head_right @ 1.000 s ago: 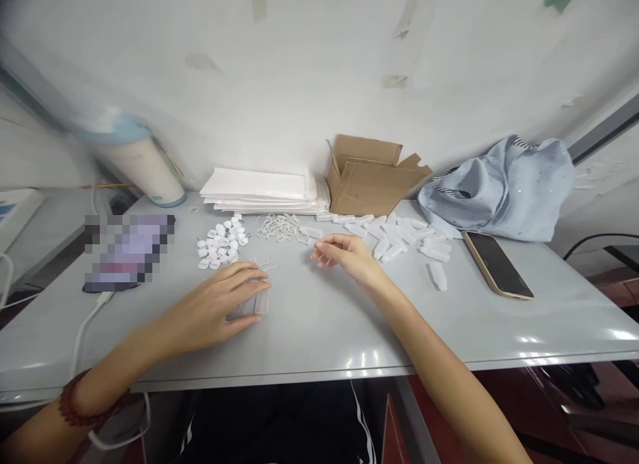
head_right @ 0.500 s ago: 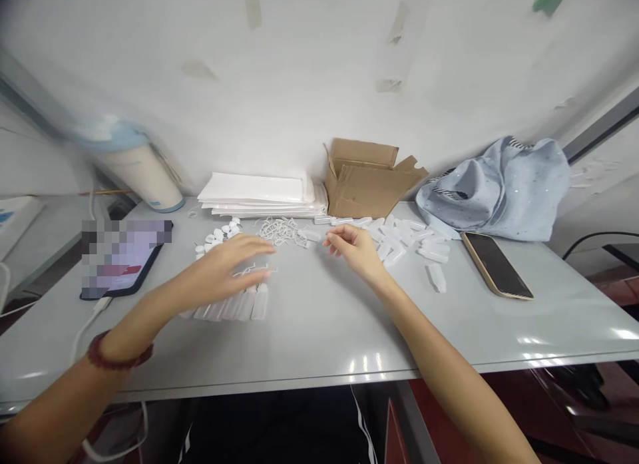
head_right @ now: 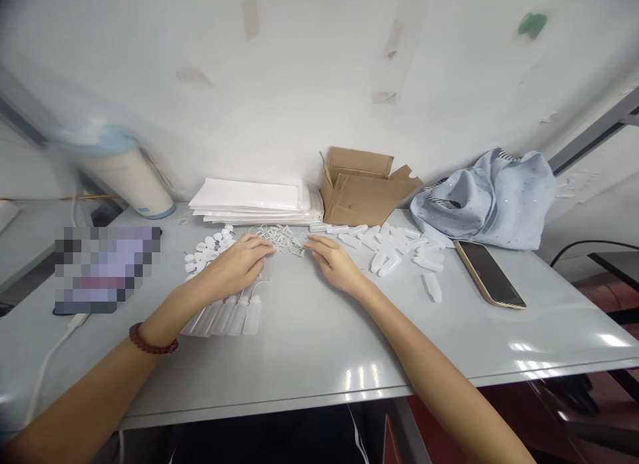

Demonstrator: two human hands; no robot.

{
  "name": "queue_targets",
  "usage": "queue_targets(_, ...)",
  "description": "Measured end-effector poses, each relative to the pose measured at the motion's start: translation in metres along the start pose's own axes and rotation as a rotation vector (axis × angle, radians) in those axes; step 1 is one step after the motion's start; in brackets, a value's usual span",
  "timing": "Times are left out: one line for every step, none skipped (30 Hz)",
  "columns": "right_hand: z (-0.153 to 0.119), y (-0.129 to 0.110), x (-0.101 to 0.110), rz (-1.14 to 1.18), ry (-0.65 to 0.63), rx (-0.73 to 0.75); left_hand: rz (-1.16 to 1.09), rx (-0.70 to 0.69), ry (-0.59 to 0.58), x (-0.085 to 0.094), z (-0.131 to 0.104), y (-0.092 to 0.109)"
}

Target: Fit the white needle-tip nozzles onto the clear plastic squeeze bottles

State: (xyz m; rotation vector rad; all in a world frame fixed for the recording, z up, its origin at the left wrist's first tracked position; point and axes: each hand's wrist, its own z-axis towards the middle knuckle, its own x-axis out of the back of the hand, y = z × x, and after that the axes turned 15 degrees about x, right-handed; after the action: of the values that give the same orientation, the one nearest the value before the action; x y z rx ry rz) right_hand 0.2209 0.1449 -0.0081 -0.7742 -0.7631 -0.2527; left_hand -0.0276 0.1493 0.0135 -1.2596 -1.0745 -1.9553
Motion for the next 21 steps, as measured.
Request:
queue_targets(-0.001, 0.001, 0.0, -0.012, -0.017, -0.005, -0.008, 0.002, 0.001, -0.001, -0.001, -0.001)
queue_targets(-0.002, 0.002, -0.001, -0.023, -0.03, -0.01, -0.017, 0.005, 0.004, -0.001, -0.002, -0.002)
queue_targets(-0.003, 0.002, 0.0, -0.035, -0.04, -0.016, -0.027, 0.011, 0.009, -0.001, -0.004, -0.003)
queue_targets(-0.003, 0.002, 0.0, -0.046, -0.046, -0.021, -0.039, 0.019, 0.016, 0.0, -0.005, -0.003)
queue_targets(-0.004, 0.002, 0.001, -0.058, -0.046, -0.027, -0.052, 0.03, 0.024, 0.001, -0.006, -0.003)
queue_targets(-0.004, 0.001, 0.002, -0.069, -0.042, -0.034, -0.066, 0.042, 0.034, 0.002, -0.007, -0.003)
queue_targets(-0.005, 0.0, 0.003, -0.08, -0.034, -0.043, -0.081, 0.056, 0.045, 0.003, -0.008, -0.003)
queue_targets(-0.005, -0.002, 0.005, -0.092, -0.023, -0.056, -0.098, 0.071, 0.057, 0.005, -0.009, -0.002)
queue_targets(-0.006, -0.003, 0.006, -0.105, -0.009, -0.073, -0.117, 0.087, 0.071, 0.007, -0.01, -0.001)
queue_targets(-0.007, -0.003, 0.008, -0.118, 0.007, -0.094, -0.137, 0.103, 0.086, 0.009, -0.01, 0.0)
queue_targets(-0.008, -0.004, 0.009, -0.131, 0.023, -0.119, -0.159, 0.118, 0.102, 0.01, -0.01, 0.002)
queue_targets(-0.009, -0.004, 0.011, -0.141, 0.039, -0.144, -0.183, 0.132, 0.119, 0.011, -0.01, 0.004)
queue_targets(-0.01, -0.004, 0.012, -0.147, 0.053, -0.168, -0.208, 0.146, 0.136, 0.012, -0.009, 0.006)
queue_targets(-0.011, -0.003, 0.013, -0.15, 0.065, -0.19, -0.233, 0.159, 0.152, 0.013, -0.009, 0.008)
queue_targets(-0.012, -0.003, 0.013, -0.15, 0.077, -0.207, -0.259, 0.173, 0.17, 0.014, -0.009, 0.009)
queue_targets(-0.012, -0.002, 0.013, -0.149, 0.088, -0.22, -0.285, 0.189, 0.19, 0.014, -0.009, 0.011)
queue_targets(-0.013, -0.002, 0.013, -0.148, 0.101, -0.229, -0.313, 0.21, 0.212, 0.015, -0.009, 0.012)
queue_targets(-0.013, -0.002, 0.013, -0.146, 0.115, -0.235, -0.341, 0.236, 0.236, 0.015, -0.009, 0.013)
queue_targets(-0.012, -0.003, 0.012, -0.144, 0.129, -0.238, -0.371, 0.268, 0.26, 0.015, -0.008, 0.014)
queue_targets(-0.012, -0.004, 0.011, -0.139, 0.142, -0.239, -0.402, 0.304, 0.285, 0.015, -0.008, 0.014)
queue_targets(-0.012, -0.005, 0.01, -0.134, 0.153, -0.24, -0.434, 0.346, 0.308, 0.015, -0.008, 0.014)
